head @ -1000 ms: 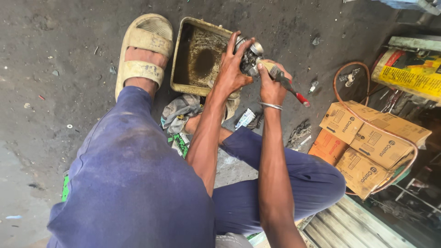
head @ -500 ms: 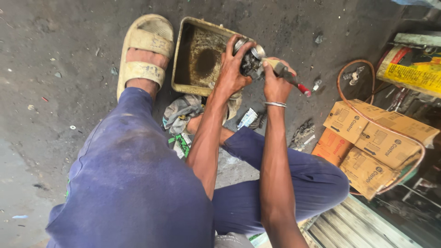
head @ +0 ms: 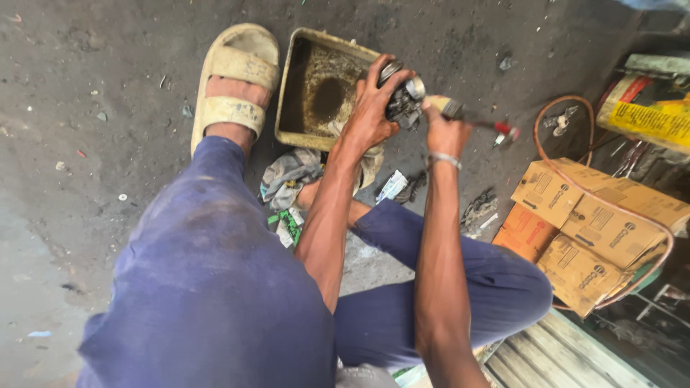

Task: The person scrubs a metal carburetor with a brush, repeatedly dipping it into a yellow tray containing a cleaning solvent. They rotate the part to scrub different sides and crevices while seated on a low stool in a workshop.

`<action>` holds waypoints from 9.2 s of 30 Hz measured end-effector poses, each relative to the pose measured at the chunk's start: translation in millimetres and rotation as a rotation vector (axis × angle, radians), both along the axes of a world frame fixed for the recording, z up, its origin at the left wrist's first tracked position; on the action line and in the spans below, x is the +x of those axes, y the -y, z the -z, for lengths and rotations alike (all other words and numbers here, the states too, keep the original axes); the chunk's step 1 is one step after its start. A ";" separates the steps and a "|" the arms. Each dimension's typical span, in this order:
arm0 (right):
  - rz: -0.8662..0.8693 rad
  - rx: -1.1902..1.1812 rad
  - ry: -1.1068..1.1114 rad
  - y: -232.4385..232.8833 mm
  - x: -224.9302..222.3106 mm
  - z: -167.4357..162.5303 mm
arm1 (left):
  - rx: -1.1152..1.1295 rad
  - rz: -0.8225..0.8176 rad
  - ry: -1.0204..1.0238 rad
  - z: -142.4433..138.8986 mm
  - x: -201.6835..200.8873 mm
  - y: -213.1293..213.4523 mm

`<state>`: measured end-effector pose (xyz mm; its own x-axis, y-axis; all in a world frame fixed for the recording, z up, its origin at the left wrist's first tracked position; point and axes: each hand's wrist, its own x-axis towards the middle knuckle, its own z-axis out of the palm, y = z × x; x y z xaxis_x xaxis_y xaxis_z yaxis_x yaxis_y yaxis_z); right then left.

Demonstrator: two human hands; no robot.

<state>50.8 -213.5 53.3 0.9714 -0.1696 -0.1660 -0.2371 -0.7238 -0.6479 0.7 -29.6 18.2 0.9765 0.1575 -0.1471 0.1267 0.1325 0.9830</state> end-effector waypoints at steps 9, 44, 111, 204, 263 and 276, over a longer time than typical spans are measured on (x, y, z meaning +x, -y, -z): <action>0.180 0.249 -0.210 29.7 11.5 18.5 | -0.198 -0.043 0.152 2.5 2.6 -9.4; -0.138 0.032 0.064 11.1 -1.2 5.5 | -0.583 -0.006 -0.242 18.5 -2.5 -9.5; -0.641 -0.214 0.096 -94.9 -101.3 129.4 | -0.933 -0.123 -0.252 8.9 14.4 37.9; -0.310 0.342 0.067 -74.3 -32.2 -52.7 | -0.782 -0.289 -0.009 55.4 -21.3 24.9; -0.294 0.057 -0.058 -80.1 -27.1 -60.1 | -0.412 -0.462 -0.146 66.6 -16.3 35.4; -0.389 -0.058 -0.032 -73.6 -23.7 -62.1 | -0.195 -0.465 -0.014 52.2 -11.1 23.4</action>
<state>27.2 -139.8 115.4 0.9595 0.2001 -0.1981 0.0427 -0.7987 -0.6002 -10.4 -53.1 -34.0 0.8071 0.5438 -0.2300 0.0239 0.3591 0.9330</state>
